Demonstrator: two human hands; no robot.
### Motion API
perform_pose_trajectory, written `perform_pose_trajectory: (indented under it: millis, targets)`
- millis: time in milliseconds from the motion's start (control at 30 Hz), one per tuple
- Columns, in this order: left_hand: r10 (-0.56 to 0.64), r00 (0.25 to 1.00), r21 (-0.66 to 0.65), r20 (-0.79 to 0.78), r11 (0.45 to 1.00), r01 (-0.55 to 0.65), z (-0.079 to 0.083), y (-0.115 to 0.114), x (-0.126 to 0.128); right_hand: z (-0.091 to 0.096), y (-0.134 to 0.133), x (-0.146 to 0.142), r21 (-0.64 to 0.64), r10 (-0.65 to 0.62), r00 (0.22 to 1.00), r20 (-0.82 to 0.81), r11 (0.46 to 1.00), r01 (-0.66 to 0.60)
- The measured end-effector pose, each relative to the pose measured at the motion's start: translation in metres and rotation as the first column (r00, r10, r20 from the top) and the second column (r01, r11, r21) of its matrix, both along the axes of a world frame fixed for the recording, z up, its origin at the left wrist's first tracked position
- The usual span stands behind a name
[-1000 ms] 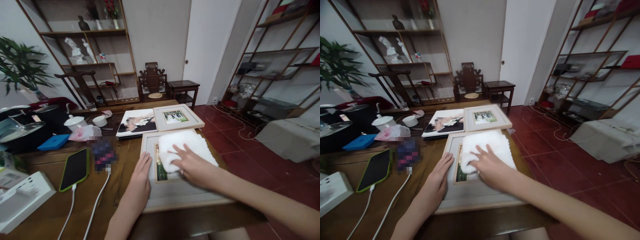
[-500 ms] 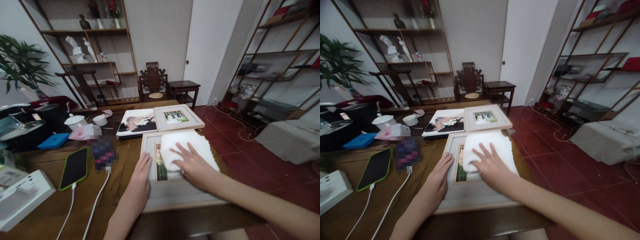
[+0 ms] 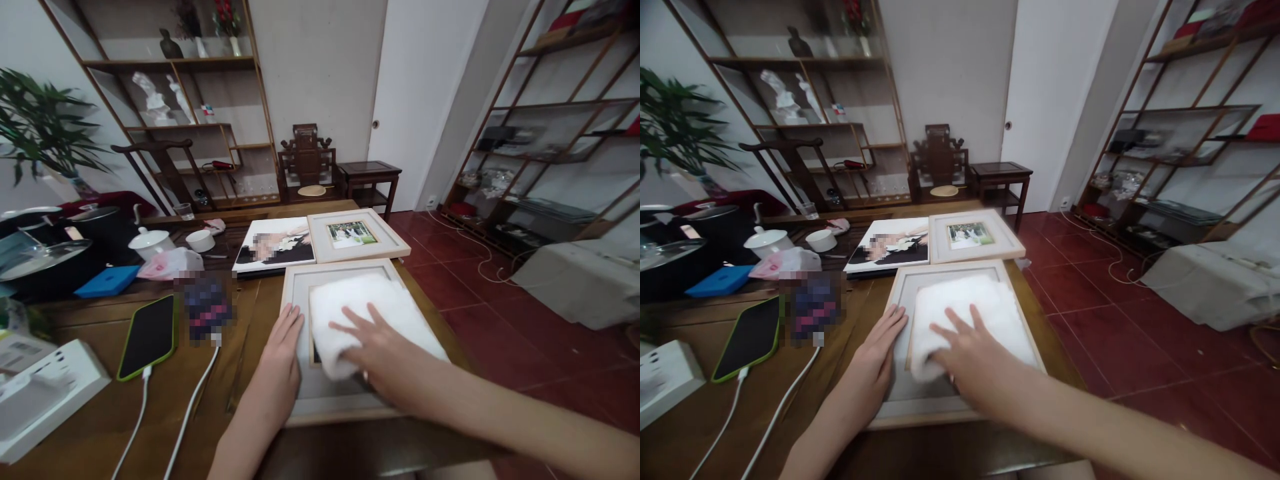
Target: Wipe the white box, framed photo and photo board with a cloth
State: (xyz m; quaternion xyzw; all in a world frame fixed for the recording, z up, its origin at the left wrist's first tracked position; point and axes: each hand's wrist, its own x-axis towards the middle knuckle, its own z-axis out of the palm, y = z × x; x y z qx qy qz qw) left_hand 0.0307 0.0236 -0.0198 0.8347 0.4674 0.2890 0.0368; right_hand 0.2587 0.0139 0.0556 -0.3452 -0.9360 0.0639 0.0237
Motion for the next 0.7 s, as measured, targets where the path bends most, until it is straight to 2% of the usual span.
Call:
perform_pose_trajectory:
  millis: [133, 267, 367, 533, 633, 700]
  targets:
    - [0.001, 1.0, 0.006, 0.001, 1.0, -0.001, 0.001, 0.0, 0.0, 0.002, -0.041, -0.001, -0.058, 0.123, 0.992, -0.025, 0.991, -0.124]
    - [0.001, 1.0, 0.01, 0.011, 1.0, -0.001, 0.003, 0.0, 0.001, 0.0, -0.046, -0.005, -0.048, 0.111, 0.992, -0.057, 0.992, -0.114]
    - [-0.012, 1.0, 0.026, 0.016, 1.0, 0.011, 0.003, 0.0, 0.002, -0.004, -0.025, -0.005, -0.03, -0.012, 0.998, -0.068, 0.999, 0.01]
    - [-0.015, 0.998, 0.032, 0.057, 0.999, 0.013, 0.003, -0.003, 0.005, -0.012, 0.037, 0.0, 0.163, -0.206, 0.977, -0.059, 0.963, 0.213]
    - [0.017, 0.992, 0.031, 0.124, 0.999, -0.021, 0.005, -0.005, 0.009, -0.008, 0.062, -0.012, 0.205, -0.225, 0.973, -0.047, 0.951, 0.23]
    - [0.054, 0.982, 0.004, 0.183, 0.998, -0.056, 0.009, -0.007, 0.012, -0.002, 0.067, -0.027, 0.179, -0.189, 0.982, -0.013, 0.966, 0.188]
